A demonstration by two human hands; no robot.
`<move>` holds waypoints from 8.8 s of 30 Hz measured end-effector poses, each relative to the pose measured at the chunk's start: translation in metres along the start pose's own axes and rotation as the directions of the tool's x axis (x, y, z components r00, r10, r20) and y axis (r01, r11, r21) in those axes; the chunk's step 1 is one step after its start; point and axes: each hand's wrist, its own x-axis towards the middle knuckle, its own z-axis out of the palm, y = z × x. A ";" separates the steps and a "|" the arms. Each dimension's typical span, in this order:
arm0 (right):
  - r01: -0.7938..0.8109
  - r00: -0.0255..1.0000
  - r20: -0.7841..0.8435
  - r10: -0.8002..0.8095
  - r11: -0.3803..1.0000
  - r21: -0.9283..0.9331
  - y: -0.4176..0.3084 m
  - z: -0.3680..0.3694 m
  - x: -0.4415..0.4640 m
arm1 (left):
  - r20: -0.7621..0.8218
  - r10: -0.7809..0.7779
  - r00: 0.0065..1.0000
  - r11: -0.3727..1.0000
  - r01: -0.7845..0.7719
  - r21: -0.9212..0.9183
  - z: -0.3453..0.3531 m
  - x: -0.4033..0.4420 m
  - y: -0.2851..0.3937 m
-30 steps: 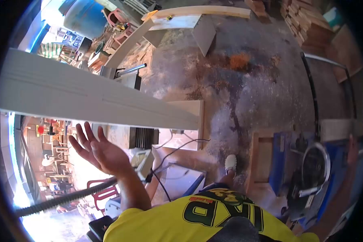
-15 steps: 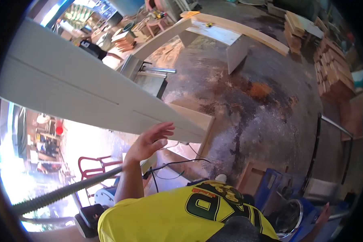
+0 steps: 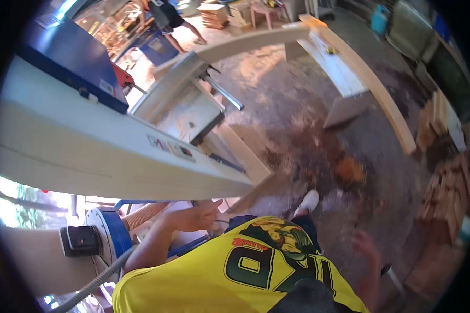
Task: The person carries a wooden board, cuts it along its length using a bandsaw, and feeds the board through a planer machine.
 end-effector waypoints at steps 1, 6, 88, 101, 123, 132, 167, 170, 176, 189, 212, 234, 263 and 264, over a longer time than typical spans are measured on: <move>0.213 0.975 0.002 -0.221 0.935 -0.285 -0.041 -0.013 0.064 | -0.042 0.003 0.999 1.000 -0.003 -0.002 -0.002 0.019 0.001; 0.536 0.828 0.208 -0.522 0.624 -0.569 -0.315 -0.022 0.209 | -0.312 0.099 0.945 0.995 -0.100 0.011 0.002 0.098 0.024; 0.590 0.808 0.588 0.044 -0.043 -0.806 -1.560 0.196 1.233 | -0.911 -0.353 -0.212 -0.607 -0.689 0.396 -1.306 0.612 -0.093; 0.415 0.906 0.422 -0.025 -0.137 -0.899 -1.737 0.394 1.205 | -0.909 -0.401 -0.112 -0.741 -0.544 0.393 -1.498 0.591 -0.267; 0.807 0.588 0.732 0.345 -0.181 -0.563 -1.898 0.615 1.421 | -0.399 -0.889 -0.223 -0.246 -0.503 0.829 -1.540 0.588 -0.185; 0.930 0.358 0.706 0.611 -0.301 -0.211 -1.833 0.729 1.418 | 0.244 -0.964 -0.110 0.267 -0.351 0.897 -1.452 0.645 -0.061; 0.926 0.167 0.569 0.805 -0.326 0.190 -1.403 0.543 1.108 | 0.564 -0.598 -0.570 0.609 0.135 0.782 -0.883 0.653 0.145; 0.959 0.158 0.613 0.774 -0.268 0.092 -1.379 0.530 1.116 | 0.429 -0.560 -0.709 0.592 0.020 0.806 -0.856 0.630 0.138; 0.982 0.189 0.738 0.647 -0.132 -0.136 -1.346 0.394 1.066 | 0.178 -0.642 -0.746 0.407 -0.135 0.903 -0.791 0.588 0.139; 0.720 0.618 0.580 0.530 -0.086 -0.688 -1.332 0.161 1.072 | -0.171 -0.881 -0.441 0.036 -0.423 0.906 -0.792 0.591 0.177; 0.634 0.736 0.528 0.424 -0.156 -0.757 -1.313 0.005 1.095 | -0.355 -0.933 -0.052 -0.219 -0.701 0.678 -0.858 0.621 0.139; 0.739 0.252 0.666 0.703 0.304 -0.601 -1.130 0.229 0.881 | -0.523 -0.829 -0.197 -0.069 -0.893 0.445 -0.765 0.624 0.079; 0.978 0.042 0.407 0.913 0.046 -0.205 -1.036 0.474 0.927 | -0.165 -0.695 -0.700 0.453 -0.248 -0.856 -0.679 0.455 0.087; 0.981 0.083 0.458 0.885 0.007 -0.191 -1.065 0.475 0.963 | -0.116 -0.740 -0.662 0.444 -0.351 -0.825 -0.690 0.446 0.099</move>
